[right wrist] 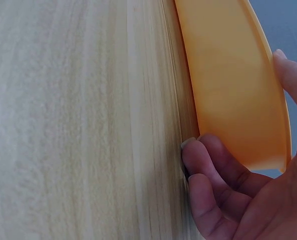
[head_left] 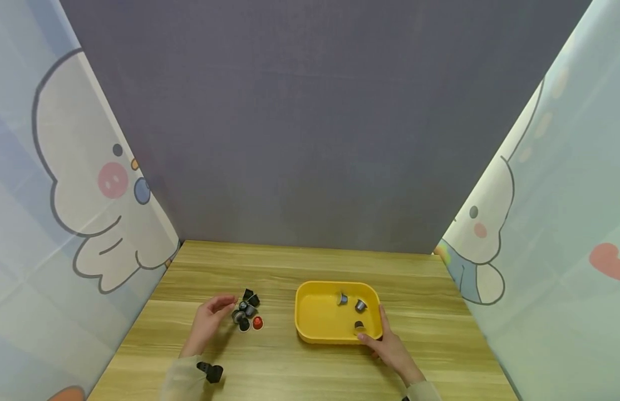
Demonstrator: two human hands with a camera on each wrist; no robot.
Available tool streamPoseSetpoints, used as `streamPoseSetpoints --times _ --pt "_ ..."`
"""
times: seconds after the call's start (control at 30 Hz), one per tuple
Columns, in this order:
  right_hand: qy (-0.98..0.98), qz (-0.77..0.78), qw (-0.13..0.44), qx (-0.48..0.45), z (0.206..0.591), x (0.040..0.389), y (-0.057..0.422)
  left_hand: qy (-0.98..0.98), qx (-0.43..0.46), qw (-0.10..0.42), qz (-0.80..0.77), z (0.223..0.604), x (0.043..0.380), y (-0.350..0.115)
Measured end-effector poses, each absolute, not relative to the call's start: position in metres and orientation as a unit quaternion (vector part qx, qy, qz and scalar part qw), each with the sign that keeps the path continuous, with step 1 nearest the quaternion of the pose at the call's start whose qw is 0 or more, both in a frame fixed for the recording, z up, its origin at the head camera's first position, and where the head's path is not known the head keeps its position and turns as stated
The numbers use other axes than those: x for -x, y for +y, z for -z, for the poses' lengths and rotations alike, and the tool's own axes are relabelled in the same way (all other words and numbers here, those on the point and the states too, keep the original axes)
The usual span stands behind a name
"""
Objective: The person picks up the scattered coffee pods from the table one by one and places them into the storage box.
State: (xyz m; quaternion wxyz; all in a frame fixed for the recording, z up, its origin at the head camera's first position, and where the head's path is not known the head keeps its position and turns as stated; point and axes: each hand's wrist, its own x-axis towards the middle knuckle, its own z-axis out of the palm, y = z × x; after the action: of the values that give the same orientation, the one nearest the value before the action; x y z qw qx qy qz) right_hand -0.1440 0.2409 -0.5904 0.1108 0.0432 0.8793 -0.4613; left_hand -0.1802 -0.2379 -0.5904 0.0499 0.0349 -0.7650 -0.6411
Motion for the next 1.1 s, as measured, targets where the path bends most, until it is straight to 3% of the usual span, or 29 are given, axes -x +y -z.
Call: streamPoseSetpoints --times 0.3,0.6,1.1 --pt "0.883 0.455 0.107 -0.043 0.59 0.145 0.24 -0.793 -0.05 0.056 0.605 0.593 0.176 -0.242" --pt "0.884 0.453 0.111 -0.033 0.595 0.143 0.243 -0.806 -0.035 0.079 0.586 0.619 0.174 -0.24" --pt "0.885 0.453 0.106 -0.025 0.601 0.142 0.244 -0.831 -0.046 0.044 0.553 0.629 0.178 -0.234"
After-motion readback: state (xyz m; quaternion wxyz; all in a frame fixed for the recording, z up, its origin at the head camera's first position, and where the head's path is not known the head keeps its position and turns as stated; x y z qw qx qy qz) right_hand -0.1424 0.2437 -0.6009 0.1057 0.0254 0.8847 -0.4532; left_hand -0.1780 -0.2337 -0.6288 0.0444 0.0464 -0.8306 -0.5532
